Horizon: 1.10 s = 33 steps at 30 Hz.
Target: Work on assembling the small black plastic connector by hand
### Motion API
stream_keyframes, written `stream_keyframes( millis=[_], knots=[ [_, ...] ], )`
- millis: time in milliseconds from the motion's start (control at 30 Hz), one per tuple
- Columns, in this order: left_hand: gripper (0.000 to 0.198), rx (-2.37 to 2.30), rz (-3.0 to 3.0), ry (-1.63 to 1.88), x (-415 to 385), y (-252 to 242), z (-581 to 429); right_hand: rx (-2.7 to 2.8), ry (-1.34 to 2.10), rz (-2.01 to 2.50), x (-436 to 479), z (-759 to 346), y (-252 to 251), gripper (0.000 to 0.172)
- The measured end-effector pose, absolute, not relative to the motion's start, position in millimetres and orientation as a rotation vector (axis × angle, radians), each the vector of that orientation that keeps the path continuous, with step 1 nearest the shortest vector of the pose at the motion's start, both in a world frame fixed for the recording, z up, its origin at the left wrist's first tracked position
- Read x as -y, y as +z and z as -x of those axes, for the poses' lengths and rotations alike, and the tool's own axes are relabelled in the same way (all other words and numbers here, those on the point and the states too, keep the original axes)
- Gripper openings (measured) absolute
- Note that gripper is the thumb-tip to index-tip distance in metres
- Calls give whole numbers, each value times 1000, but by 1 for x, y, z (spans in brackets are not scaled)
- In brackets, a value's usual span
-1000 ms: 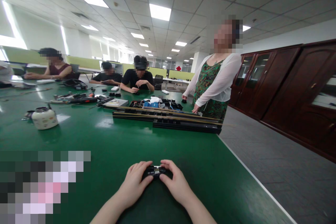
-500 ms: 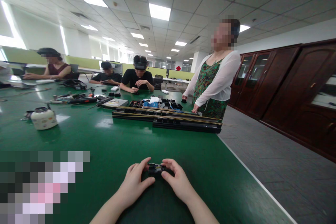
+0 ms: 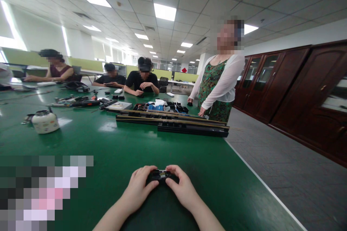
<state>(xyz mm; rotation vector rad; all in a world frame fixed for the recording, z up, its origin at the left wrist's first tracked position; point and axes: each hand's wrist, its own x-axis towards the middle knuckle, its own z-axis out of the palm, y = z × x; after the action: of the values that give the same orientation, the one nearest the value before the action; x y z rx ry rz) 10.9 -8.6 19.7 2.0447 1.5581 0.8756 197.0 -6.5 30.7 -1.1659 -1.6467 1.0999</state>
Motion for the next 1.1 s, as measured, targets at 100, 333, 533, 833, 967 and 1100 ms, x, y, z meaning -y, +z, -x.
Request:
stream_keyframes(
  millis=[100,333,533,833,967,1100],
  knots=[
    [31,-1541,-2073,895,9,21,-11,1688,1026,1213,8,-197,30,31],
    [39,-1546,-2093,934,7,11,-11,1847,818,1367,13,-194,35,31],
    [43,-1582,-2106,901,7,9,-12,1873,792,1373,13,-194,34,32],
    [29,-1582,-2133,860,11,16,-14,1864,755,1376,14,-195,34,31],
    [32,-1573,-2134,893,9,12,-13,1869,741,1392,14,-194,33,32],
    [39,-1613,-2104,890,6,9,-13,1872,736,1398,13,-194,32,31]
  ],
)
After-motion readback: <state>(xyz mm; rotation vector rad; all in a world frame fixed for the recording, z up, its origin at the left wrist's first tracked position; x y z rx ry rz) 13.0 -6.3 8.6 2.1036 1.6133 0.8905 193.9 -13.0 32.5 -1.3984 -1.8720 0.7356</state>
